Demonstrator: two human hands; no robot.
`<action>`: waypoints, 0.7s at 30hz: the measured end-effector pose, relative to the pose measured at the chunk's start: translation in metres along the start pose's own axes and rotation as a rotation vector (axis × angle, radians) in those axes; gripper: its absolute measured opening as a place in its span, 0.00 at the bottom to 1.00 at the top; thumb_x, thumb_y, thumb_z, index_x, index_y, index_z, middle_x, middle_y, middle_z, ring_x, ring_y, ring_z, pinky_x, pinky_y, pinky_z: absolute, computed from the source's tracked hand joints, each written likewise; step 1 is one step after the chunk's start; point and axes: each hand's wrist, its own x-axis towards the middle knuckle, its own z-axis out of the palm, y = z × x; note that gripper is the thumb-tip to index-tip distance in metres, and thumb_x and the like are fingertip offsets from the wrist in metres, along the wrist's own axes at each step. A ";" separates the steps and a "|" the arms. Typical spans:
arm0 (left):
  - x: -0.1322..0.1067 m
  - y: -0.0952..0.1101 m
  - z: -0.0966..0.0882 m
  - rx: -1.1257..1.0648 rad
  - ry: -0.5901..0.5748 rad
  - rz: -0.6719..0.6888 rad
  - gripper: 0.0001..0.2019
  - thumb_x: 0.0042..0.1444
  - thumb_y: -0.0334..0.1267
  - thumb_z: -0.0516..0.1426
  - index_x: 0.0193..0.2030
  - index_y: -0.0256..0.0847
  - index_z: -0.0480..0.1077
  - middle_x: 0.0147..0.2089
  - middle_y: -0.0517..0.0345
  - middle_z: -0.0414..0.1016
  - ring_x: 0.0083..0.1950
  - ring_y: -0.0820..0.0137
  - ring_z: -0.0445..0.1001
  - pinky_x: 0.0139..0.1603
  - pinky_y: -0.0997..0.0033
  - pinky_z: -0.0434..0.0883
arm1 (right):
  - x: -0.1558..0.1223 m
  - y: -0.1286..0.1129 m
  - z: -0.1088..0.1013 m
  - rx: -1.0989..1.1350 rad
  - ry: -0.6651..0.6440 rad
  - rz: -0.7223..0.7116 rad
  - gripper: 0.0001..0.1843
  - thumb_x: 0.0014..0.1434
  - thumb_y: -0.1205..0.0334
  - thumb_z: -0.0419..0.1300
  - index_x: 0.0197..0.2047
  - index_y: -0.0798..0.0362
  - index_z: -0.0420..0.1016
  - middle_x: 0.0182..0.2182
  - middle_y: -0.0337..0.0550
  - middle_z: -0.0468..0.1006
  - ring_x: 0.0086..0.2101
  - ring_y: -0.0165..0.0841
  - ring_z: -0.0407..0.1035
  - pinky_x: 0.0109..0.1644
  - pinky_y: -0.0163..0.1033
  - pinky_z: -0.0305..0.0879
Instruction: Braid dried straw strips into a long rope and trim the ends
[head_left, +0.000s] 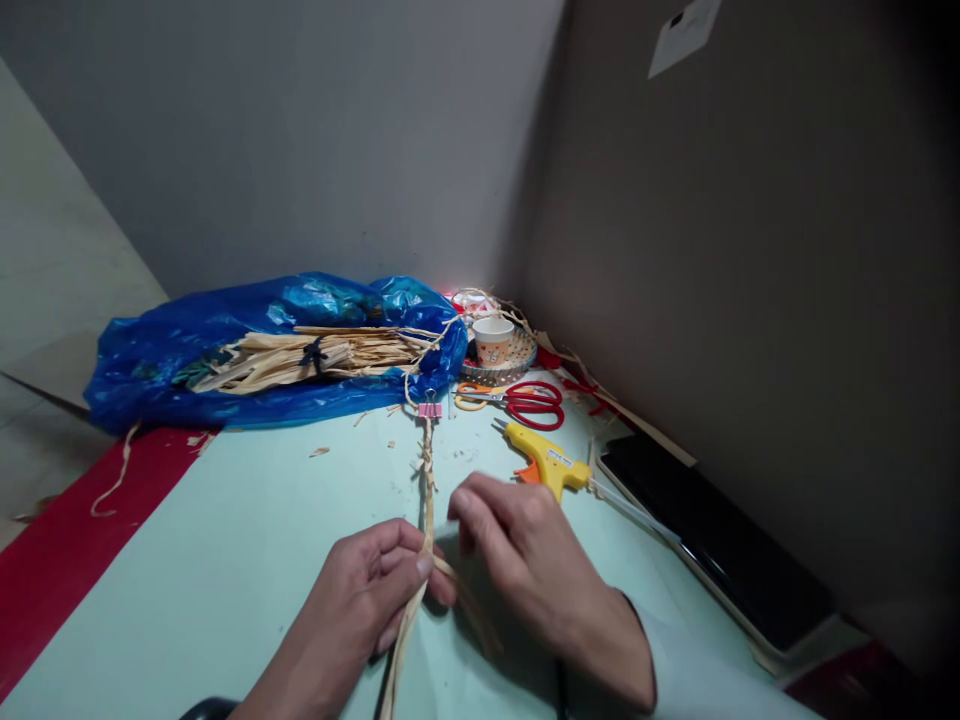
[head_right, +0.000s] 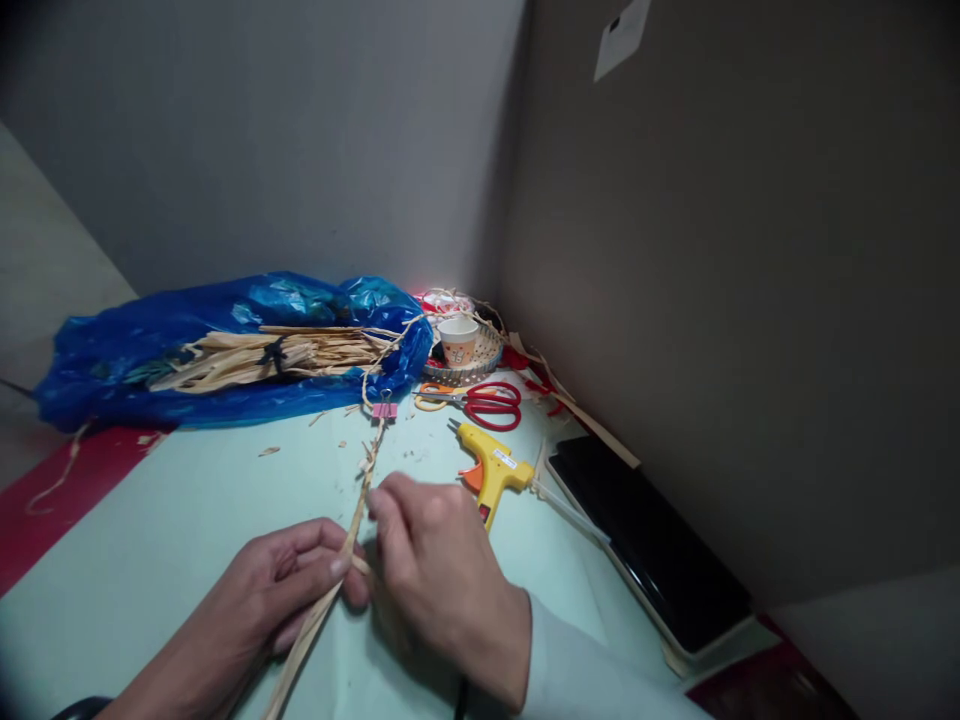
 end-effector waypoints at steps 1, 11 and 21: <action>0.000 0.000 0.000 -0.017 -0.005 -0.005 0.15 0.52 0.48 0.61 0.30 0.36 0.69 0.21 0.65 0.69 0.17 0.83 0.51 0.19 0.79 0.45 | 0.003 0.001 -0.002 0.047 0.023 0.080 0.16 0.67 0.61 0.46 0.30 0.54 0.68 0.25 0.38 0.74 0.27 0.27 0.66 0.33 0.33 0.57; -0.001 -0.004 -0.001 -0.135 -0.063 0.043 0.14 0.50 0.44 0.64 0.34 0.39 0.66 0.28 0.59 0.75 0.24 0.78 0.65 0.24 0.80 0.58 | 0.005 0.005 0.005 0.332 -0.370 0.130 0.16 0.67 0.59 0.47 0.28 0.54 0.64 0.24 0.35 0.68 0.27 0.26 0.63 0.33 0.31 0.56; -0.013 0.003 0.003 0.368 0.099 0.097 0.13 0.59 0.49 0.52 0.31 0.42 0.62 0.22 0.65 0.69 0.18 0.77 0.58 0.22 0.75 0.57 | 0.005 0.004 0.007 0.238 -0.232 0.209 0.11 0.60 0.61 0.55 0.27 0.54 0.66 0.21 0.34 0.66 0.24 0.25 0.57 0.26 0.31 0.49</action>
